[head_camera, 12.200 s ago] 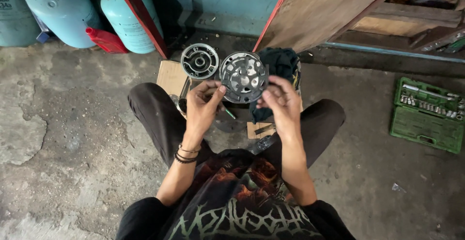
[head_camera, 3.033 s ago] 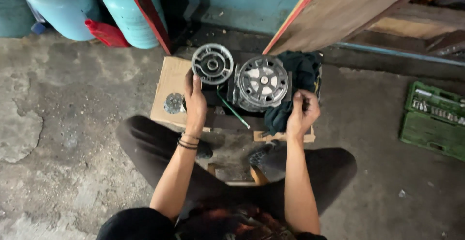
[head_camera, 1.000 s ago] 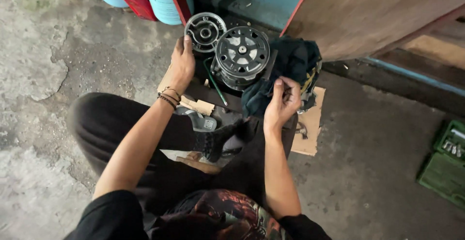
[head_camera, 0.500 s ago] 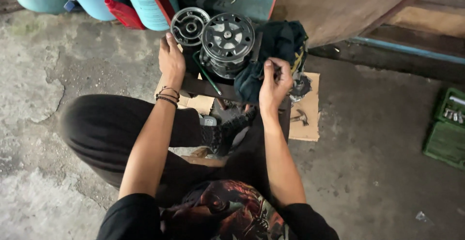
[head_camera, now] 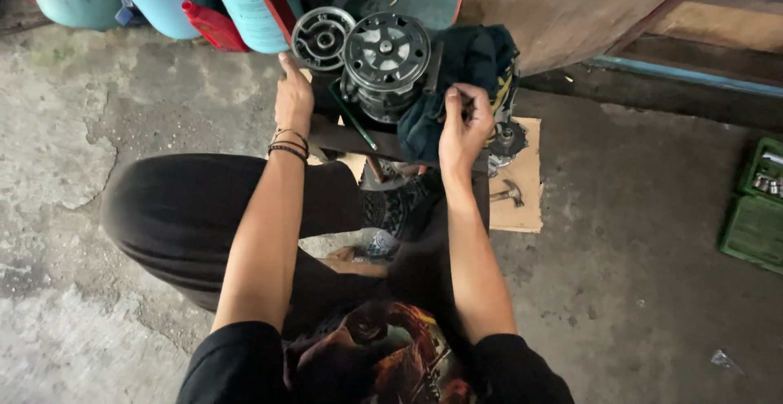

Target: Assembling a mechanical compressor by fitting internal plates and the outer housing

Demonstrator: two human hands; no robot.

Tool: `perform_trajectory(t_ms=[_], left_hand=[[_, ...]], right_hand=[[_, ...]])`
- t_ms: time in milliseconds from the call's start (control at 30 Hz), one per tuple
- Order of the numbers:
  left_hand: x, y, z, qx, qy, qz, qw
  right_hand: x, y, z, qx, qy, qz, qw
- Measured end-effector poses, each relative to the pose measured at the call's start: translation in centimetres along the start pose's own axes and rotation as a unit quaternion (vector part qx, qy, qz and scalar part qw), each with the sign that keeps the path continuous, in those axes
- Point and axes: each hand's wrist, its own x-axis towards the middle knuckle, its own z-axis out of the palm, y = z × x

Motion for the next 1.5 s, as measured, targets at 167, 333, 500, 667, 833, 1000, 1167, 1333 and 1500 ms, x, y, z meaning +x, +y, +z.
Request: perform_trajectory(t_ms=[167, 333, 500, 667, 833, 1000, 1167, 1333, 1500], left_hand=[[-0.2, 2.5, -2.2, -0.082, -0.042, -0.057, 0.994], [-4.9, 9.2, -8.6, -0.211, -0.051, -0.182, 0.959], [-4.1, 8.0, -6.4, -0.124, -0.045, -0.038, 0.990], [-4.8, 10.6, -9.0, -0.278, -0.073, -0.173, 0.942], [-6.2, 11.5, -11.0, -0.255, -0.098, -0.186, 0.944], [-5.8, 11.4, -11.1, -0.149, -0.062, -0.141, 0.977], [-7.1, 12.3, -12.4, -0.106, -0.061, -0.051, 0.991], [-5.0, 11.1, -9.5, -0.210, -0.059, -0.158, 0.963], [-4.1, 10.4, -8.6, -0.279, -0.047, -0.179, 0.942]], right_hand=[[0.1, 0.1, 0.2, -0.007, 0.010, 0.009, 1.000], [0.0, 0.6, 0.3, -0.011, 0.007, 0.004, 1.000], [0.0, 0.7, 0.3, 0.002, 0.013, -0.004, 1.000], [0.1, -0.6, 0.1, -0.013, -0.006, 0.014, 1.000], [-0.2, -1.5, 0.1, -0.035, -0.021, 0.032, 0.999], [0.2, 2.0, 0.1, -0.028, 0.025, -0.009, 0.999], [-0.1, 0.7, 0.3, -0.044, 0.022, -0.004, 0.999], [0.0, 0.1, 0.6, -0.068, 0.014, -0.008, 0.998], [0.1, 0.7, 0.7, -0.079, 0.023, -0.010, 0.997]])
